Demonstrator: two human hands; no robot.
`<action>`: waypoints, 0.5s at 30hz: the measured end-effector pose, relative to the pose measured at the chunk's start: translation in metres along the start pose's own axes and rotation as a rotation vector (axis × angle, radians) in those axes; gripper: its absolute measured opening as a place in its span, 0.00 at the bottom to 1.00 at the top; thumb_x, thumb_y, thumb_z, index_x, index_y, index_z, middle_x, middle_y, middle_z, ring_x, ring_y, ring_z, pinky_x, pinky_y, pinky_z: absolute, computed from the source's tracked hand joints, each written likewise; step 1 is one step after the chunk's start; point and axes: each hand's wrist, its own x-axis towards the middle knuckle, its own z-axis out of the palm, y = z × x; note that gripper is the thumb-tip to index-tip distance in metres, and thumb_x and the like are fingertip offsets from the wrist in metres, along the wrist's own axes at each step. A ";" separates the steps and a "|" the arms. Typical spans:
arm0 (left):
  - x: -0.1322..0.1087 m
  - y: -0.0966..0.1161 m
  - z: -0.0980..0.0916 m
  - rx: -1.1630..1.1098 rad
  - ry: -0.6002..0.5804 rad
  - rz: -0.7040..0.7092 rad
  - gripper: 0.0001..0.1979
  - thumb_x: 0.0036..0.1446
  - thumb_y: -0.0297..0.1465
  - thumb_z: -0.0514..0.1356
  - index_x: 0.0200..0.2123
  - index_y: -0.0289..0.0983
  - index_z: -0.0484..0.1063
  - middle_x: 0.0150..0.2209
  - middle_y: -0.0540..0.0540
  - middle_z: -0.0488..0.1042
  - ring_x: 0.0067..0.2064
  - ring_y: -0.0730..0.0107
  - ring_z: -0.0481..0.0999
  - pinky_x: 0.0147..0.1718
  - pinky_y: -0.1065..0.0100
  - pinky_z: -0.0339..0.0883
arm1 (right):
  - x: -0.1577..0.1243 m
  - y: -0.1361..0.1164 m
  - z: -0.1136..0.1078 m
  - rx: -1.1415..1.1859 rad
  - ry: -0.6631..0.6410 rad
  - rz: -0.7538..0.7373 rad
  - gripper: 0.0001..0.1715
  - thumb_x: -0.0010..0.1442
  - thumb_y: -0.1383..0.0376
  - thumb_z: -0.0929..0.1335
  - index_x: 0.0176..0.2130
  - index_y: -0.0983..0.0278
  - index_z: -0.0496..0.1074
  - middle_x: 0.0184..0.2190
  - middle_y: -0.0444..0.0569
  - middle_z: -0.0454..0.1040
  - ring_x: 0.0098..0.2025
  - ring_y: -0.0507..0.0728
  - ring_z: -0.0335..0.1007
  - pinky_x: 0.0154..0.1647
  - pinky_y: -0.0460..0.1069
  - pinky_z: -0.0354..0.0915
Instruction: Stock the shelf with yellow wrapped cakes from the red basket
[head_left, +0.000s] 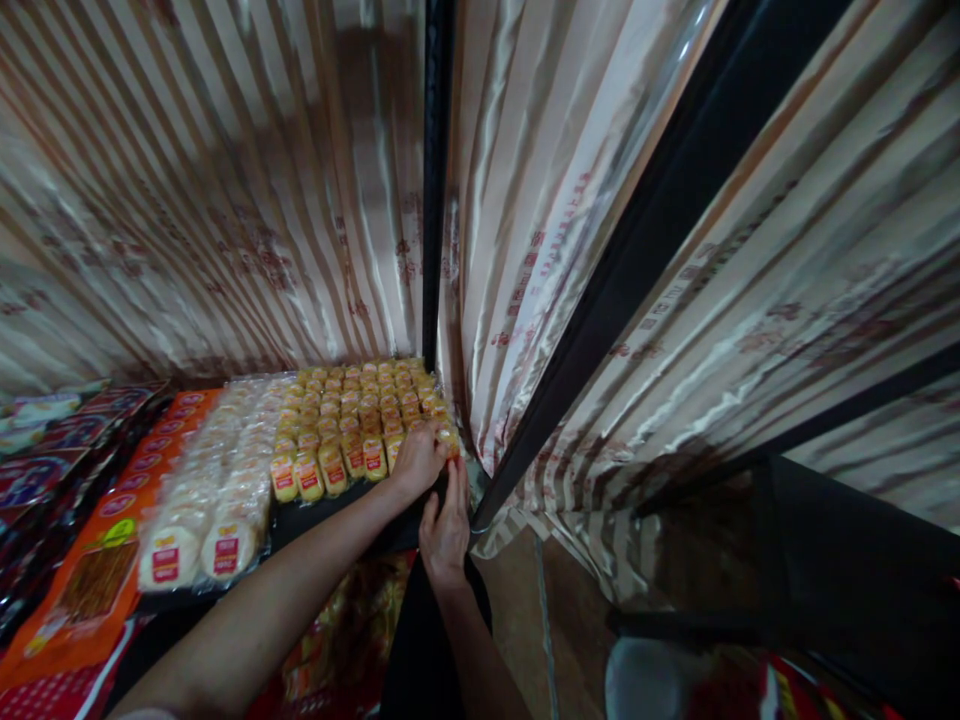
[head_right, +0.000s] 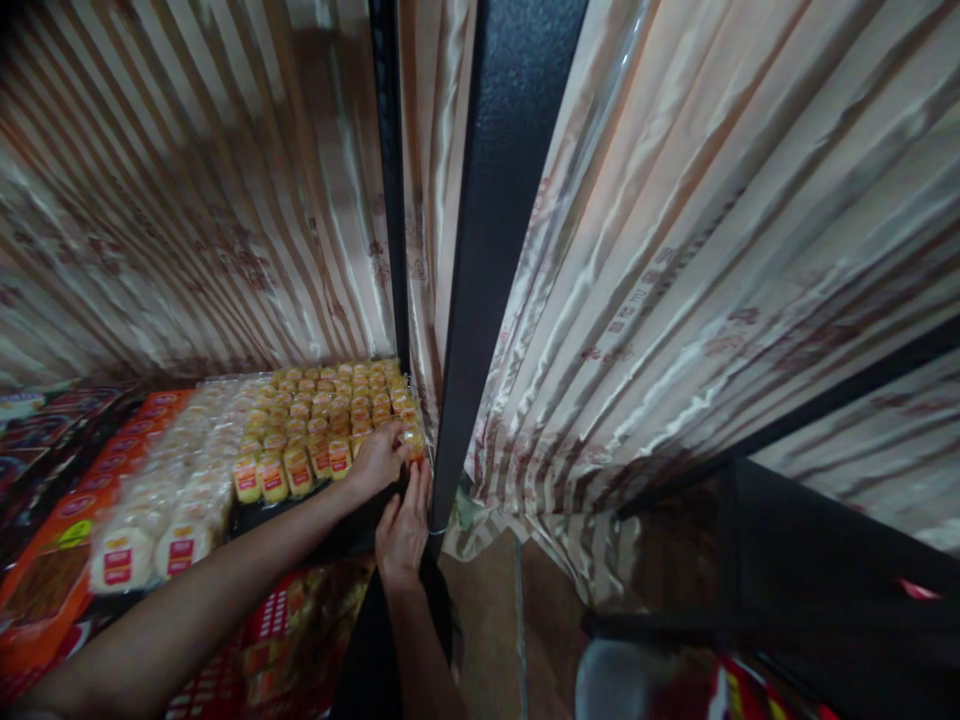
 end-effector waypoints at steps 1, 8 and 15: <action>0.002 0.000 0.000 0.005 -0.004 0.006 0.11 0.53 0.26 0.54 0.42 0.34 0.68 0.36 0.44 0.73 0.39 0.66 0.72 0.41 0.66 0.65 | 0.000 0.000 0.000 -0.003 -0.006 0.001 0.30 0.62 0.68 0.53 0.62 0.70 0.50 0.63 0.59 0.50 0.65 0.59 0.41 0.61 0.61 0.51; 0.005 -0.001 0.000 0.123 -0.041 0.060 0.12 0.54 0.24 0.53 0.42 0.36 0.68 0.41 0.44 0.72 0.43 0.66 0.72 0.44 0.67 0.64 | 0.000 0.006 0.005 -0.032 -0.042 -0.013 0.31 0.61 0.69 0.54 0.62 0.70 0.49 0.62 0.59 0.53 0.65 0.59 0.43 0.61 0.61 0.51; 0.002 0.001 0.001 0.218 -0.025 0.011 0.14 0.57 0.25 0.50 0.46 0.35 0.66 0.47 0.40 0.67 0.43 0.64 0.72 0.39 0.68 0.65 | 0.003 0.012 0.009 -0.056 -0.065 -0.051 0.32 0.58 0.71 0.56 0.62 0.71 0.50 0.62 0.59 0.53 0.65 0.60 0.44 0.61 0.61 0.52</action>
